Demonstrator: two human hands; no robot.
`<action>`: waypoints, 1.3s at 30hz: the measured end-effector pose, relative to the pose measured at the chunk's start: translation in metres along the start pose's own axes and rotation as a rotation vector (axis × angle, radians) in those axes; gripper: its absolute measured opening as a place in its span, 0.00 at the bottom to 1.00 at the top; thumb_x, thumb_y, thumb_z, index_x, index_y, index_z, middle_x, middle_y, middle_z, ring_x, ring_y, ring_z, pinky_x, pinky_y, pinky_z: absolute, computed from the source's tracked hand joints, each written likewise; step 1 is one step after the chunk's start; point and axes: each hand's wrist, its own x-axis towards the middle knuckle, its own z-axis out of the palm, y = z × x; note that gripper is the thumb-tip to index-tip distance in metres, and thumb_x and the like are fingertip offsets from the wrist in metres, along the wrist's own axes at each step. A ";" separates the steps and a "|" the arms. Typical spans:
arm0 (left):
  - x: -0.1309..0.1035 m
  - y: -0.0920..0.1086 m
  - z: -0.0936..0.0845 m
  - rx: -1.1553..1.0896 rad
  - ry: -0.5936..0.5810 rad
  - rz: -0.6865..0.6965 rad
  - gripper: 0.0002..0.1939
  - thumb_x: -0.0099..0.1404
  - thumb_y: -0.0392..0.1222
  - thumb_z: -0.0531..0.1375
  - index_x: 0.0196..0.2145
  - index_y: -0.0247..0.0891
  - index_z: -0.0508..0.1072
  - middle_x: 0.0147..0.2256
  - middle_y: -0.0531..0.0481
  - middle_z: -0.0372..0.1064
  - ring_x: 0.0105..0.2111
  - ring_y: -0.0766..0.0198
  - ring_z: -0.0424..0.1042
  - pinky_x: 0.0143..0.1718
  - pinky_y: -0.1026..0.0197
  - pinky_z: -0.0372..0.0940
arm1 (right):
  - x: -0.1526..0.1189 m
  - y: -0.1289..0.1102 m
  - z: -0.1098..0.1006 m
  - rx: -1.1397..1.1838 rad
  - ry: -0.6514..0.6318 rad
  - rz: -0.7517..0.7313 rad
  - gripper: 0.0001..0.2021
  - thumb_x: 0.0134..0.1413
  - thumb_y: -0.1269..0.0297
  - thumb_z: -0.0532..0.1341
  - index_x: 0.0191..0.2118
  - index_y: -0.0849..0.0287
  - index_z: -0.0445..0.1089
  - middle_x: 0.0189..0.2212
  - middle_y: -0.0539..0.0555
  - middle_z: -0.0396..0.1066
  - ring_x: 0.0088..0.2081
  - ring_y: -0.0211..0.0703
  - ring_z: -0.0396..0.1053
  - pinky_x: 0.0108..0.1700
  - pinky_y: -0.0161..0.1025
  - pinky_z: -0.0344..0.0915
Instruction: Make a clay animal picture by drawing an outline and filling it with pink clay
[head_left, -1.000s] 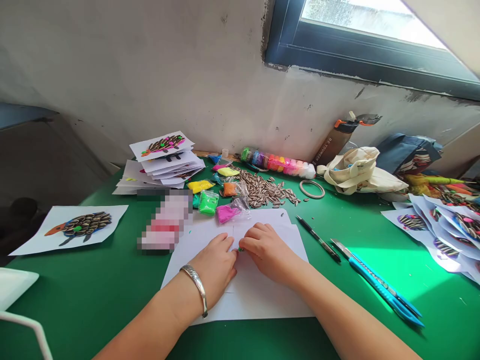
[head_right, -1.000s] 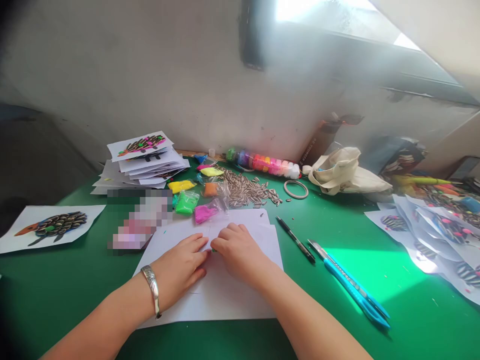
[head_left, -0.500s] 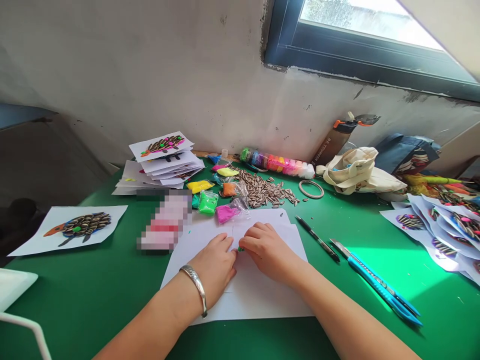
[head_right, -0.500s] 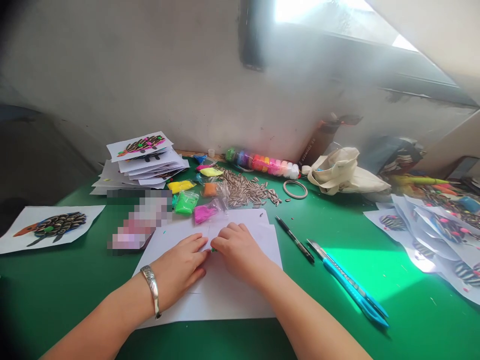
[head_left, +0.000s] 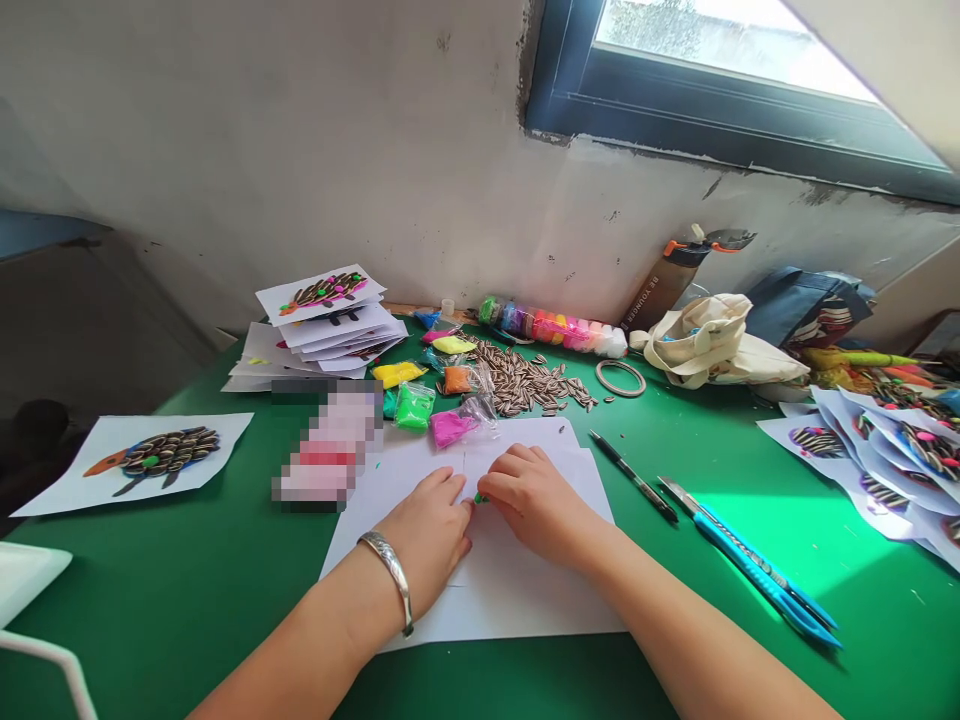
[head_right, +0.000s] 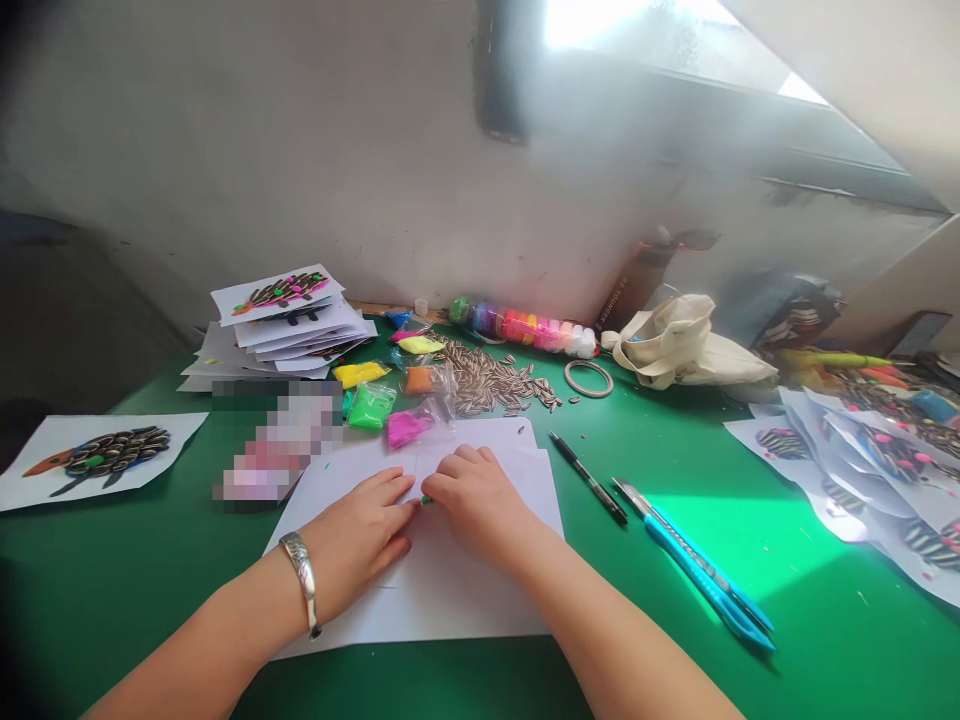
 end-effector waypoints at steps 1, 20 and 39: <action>0.000 0.000 0.000 -0.002 0.001 0.002 0.07 0.59 0.33 0.58 0.36 0.35 0.73 0.43 0.41 0.67 0.52 0.50 0.61 0.51 0.49 0.62 | 0.000 0.001 -0.001 0.015 0.010 0.004 0.09 0.60 0.74 0.55 0.32 0.57 0.70 0.29 0.52 0.68 0.35 0.41 0.58 0.37 0.38 0.49; 0.001 0.005 -0.019 -0.051 -0.099 -0.028 0.20 0.63 0.36 0.57 0.53 0.38 0.67 0.49 0.41 0.67 0.55 0.49 0.61 0.55 0.46 0.59 | -0.040 0.012 -0.020 0.219 0.114 0.145 0.09 0.60 0.74 0.52 0.35 0.56 0.68 0.32 0.53 0.68 0.36 0.42 0.63 0.37 0.38 0.61; 0.012 0.007 0.001 0.059 -0.069 0.034 0.23 0.65 0.40 0.57 0.57 0.32 0.64 0.58 0.36 0.60 0.59 0.45 0.56 0.58 0.43 0.56 | -0.056 0.045 -0.004 0.617 0.437 0.545 0.06 0.55 0.64 0.55 0.33 0.58 0.68 0.31 0.51 0.69 0.33 0.41 0.66 0.36 0.37 0.63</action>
